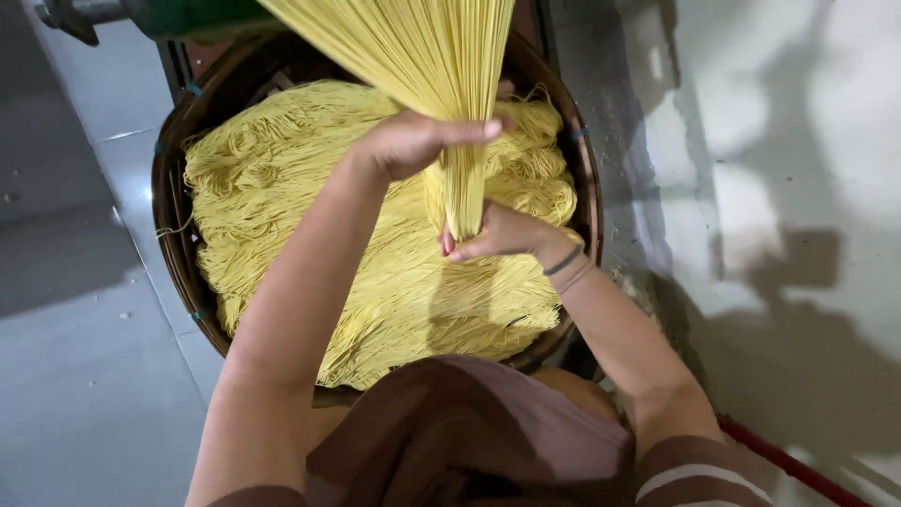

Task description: Catching fresh noodles from a production machine and arranging them neatly into a large woven basket.

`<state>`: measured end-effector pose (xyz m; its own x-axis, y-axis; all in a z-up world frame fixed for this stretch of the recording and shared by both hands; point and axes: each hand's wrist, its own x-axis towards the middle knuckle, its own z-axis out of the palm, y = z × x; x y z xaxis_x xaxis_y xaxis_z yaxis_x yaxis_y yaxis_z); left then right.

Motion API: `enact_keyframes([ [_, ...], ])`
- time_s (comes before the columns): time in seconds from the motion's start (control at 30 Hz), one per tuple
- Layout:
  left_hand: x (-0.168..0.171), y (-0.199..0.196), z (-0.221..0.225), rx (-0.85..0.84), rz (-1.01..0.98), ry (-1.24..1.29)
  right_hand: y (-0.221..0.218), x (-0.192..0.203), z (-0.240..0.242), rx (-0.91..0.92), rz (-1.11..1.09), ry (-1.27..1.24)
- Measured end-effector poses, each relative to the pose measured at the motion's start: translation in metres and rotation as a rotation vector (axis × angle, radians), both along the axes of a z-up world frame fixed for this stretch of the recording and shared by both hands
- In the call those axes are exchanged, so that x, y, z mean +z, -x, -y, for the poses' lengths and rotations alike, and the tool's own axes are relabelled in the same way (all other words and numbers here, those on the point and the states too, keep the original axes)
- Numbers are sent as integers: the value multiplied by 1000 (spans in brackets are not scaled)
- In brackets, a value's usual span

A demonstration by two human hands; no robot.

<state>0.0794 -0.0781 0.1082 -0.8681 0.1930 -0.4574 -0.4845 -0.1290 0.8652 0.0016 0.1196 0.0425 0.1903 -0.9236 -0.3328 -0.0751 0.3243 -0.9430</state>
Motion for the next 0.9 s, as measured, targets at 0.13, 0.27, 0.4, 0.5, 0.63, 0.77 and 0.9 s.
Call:
enact_keyframes([
  [0.13,-25,-20,2,138,-464,-489,30,-46,-15,-23,-549,-237],
  [0.27,-69,-50,38,320,-700,-787,96,-27,-12,-365,-1023,94],
  [0.4,-47,-79,59,411,-620,-441,140,-9,-1,-714,-1126,649],
  [0.5,-74,-87,81,394,-333,-394,143,-13,22,-679,-1128,506],
  [0.63,-64,-74,84,636,-139,285,139,-39,52,-456,-1122,-282],
  [0.77,-115,-65,109,735,-391,574,163,-90,55,-467,-1212,210],
  [0.9,-175,-51,138,905,-546,748,129,-53,73,-449,-1217,-3],
])
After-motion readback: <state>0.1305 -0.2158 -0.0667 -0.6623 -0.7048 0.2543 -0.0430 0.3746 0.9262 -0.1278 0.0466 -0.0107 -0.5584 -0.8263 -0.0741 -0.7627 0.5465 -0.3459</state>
